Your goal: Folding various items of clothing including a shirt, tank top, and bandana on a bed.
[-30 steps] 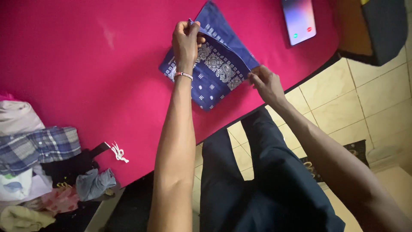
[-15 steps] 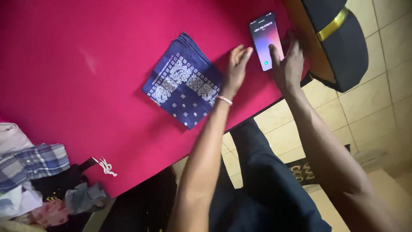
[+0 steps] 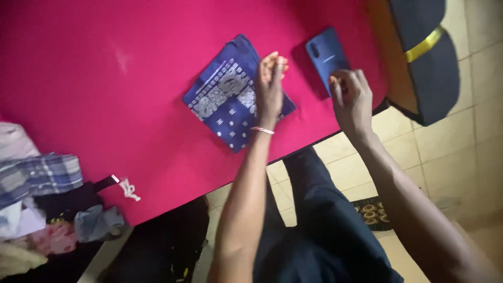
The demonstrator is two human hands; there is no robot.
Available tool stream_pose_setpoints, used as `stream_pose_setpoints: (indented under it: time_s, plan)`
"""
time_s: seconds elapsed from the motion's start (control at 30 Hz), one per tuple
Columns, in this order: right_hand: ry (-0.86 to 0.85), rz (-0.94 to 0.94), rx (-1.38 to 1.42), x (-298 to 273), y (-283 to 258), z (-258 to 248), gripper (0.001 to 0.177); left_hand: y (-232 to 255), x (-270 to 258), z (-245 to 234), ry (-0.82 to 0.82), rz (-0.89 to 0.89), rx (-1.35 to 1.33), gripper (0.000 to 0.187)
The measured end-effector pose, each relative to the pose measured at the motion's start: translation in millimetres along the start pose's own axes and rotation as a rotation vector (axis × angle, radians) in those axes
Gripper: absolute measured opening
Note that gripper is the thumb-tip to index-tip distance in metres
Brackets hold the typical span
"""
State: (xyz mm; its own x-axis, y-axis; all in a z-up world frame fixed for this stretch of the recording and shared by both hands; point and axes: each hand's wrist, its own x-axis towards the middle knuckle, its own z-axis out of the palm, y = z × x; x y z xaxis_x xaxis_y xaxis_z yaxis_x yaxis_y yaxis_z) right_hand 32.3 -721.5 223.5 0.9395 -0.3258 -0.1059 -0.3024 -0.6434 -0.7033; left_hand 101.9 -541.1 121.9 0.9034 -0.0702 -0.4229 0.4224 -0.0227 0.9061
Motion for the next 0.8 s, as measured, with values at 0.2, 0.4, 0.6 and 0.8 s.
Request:
stream_pose_setpoints:
  time_s: [0.2, 0.4, 0.6, 0.8]
  plan:
    - [-0.317, 0.179, 0.133, -42, -10, 56, 0.013, 48, 30, -132, 0.087, 0.020, 0.418, 0.031]
    - [-0.338, 0.669, 0.328, -48, -11, 96, 0.037, 13, 88, -145, 0.031, 0.450, 0.928, 0.056]
    - [-0.327, 0.623, 0.572, -34, -2, 115, 0.042, 26, 98, -115, -0.181, 0.240, 1.194, 0.057]
    - [-0.453, 0.525, 0.421, -4, -51, 68, 0.021, 91, 73, -172, -0.326, 0.157, 0.618, 0.016]
